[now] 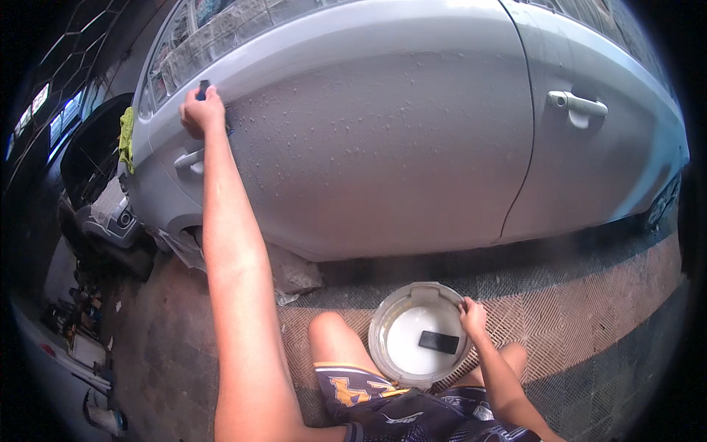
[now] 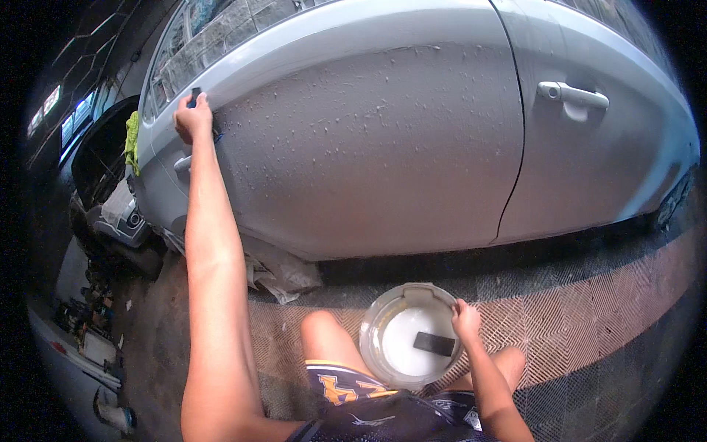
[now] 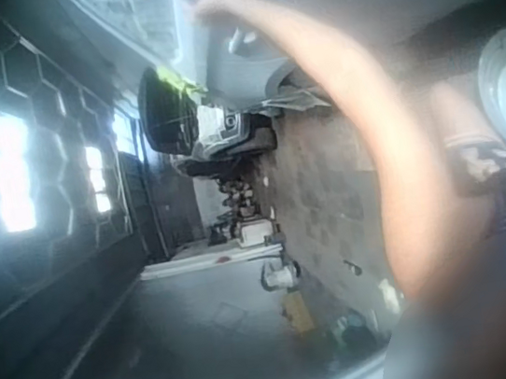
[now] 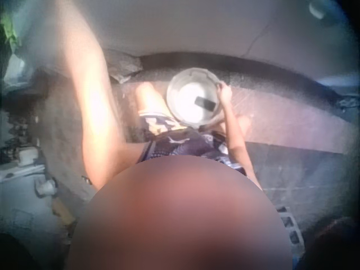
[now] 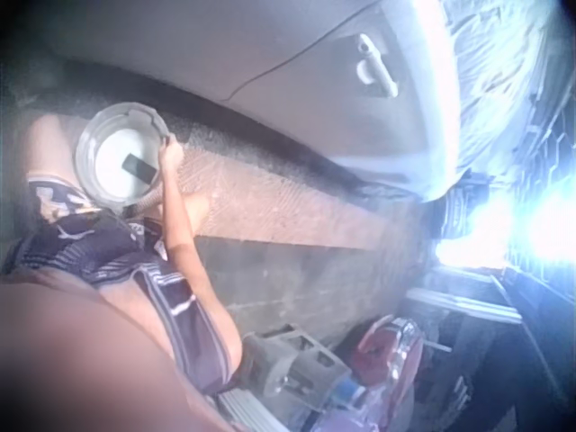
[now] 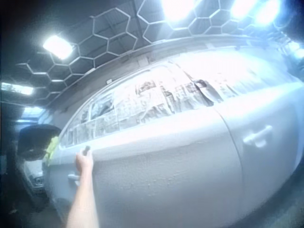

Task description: The person sands the side of a silver car door using a sanding block and water from a bucket. They repeatedly dip the block into the bucket and rub the car's surface in circular and back-and-forth motions.

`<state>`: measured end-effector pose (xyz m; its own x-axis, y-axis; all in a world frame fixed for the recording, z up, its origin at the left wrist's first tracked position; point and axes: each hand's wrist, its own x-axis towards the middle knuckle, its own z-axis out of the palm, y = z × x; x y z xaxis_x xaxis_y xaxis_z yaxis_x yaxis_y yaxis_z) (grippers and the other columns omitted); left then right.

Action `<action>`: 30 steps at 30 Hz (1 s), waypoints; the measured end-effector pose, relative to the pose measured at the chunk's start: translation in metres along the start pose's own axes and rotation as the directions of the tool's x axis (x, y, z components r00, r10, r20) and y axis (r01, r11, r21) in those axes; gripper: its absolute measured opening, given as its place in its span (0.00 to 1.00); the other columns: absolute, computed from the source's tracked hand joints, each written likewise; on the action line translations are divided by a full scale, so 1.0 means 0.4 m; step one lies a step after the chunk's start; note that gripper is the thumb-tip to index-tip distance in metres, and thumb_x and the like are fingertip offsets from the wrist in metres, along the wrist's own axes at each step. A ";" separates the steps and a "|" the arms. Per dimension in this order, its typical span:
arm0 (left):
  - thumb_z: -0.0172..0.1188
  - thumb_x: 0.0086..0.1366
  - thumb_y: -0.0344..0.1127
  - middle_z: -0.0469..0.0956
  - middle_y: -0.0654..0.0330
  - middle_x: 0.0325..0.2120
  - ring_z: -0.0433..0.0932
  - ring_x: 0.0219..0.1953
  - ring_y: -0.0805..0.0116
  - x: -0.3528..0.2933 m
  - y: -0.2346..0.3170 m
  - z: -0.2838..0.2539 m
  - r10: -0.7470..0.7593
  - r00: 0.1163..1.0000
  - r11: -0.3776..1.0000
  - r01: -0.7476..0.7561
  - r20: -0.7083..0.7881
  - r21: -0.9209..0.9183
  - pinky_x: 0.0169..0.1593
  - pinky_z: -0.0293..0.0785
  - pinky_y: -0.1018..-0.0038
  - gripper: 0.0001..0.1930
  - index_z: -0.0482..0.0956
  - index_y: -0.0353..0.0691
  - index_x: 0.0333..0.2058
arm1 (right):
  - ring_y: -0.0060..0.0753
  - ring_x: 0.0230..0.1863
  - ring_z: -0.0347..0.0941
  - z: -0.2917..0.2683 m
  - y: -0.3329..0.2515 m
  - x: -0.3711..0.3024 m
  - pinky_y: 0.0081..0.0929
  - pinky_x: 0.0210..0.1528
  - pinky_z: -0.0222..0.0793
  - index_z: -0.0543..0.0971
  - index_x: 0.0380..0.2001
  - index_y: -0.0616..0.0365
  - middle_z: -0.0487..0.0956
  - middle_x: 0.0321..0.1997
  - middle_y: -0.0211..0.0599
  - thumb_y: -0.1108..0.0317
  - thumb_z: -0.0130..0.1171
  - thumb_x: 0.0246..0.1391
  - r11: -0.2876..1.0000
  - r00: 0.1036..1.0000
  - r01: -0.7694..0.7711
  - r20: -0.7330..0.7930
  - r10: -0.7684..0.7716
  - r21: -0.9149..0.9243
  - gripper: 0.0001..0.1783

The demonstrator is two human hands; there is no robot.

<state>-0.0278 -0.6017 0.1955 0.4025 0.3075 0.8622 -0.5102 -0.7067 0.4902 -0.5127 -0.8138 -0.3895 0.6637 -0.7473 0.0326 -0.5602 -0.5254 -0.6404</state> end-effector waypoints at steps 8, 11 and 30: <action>0.69 0.57 0.45 0.85 0.54 0.40 0.80 0.48 0.52 -0.358 0.434 0.030 0.620 0.759 0.713 -0.651 -0.200 -0.261 0.53 0.77 0.54 0.14 0.89 0.50 0.41 | 0.61 0.36 0.81 -0.011 0.020 -0.007 0.55 0.40 0.77 0.82 0.40 0.53 0.84 0.31 0.53 0.59 0.64 0.60 0.997 1.000 -0.026 -0.015 0.025 -0.076 0.11; 0.67 0.59 0.44 0.84 0.48 0.46 0.82 0.51 0.48 -0.220 0.243 0.042 0.483 0.873 0.820 -0.479 -0.070 -0.314 0.55 0.78 0.53 0.17 0.88 0.46 0.46 | 0.62 0.35 0.81 -0.011 0.042 0.003 0.55 0.40 0.76 0.82 0.39 0.54 0.84 0.31 0.53 0.60 0.64 0.59 0.997 1.000 -0.023 -0.005 0.022 -0.072 0.11; 0.72 0.59 0.46 0.86 0.46 0.41 0.85 0.44 0.51 -0.008 0.039 0.026 0.315 0.947 0.930 -0.295 0.064 -0.219 0.53 0.79 0.59 0.19 0.88 0.37 0.42 | 0.62 0.36 0.81 0.020 0.011 -0.007 0.57 0.40 0.75 0.80 0.36 0.53 0.84 0.30 0.52 0.59 0.63 0.60 0.996 1.000 0.018 -0.025 -0.016 0.083 0.10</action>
<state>-0.0292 -0.6202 0.1989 0.2689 0.0280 0.9628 -0.7599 -0.6081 0.2299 -0.5132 -0.8108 -0.3987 0.6598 -0.7489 0.0617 -0.5053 -0.5030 -0.7012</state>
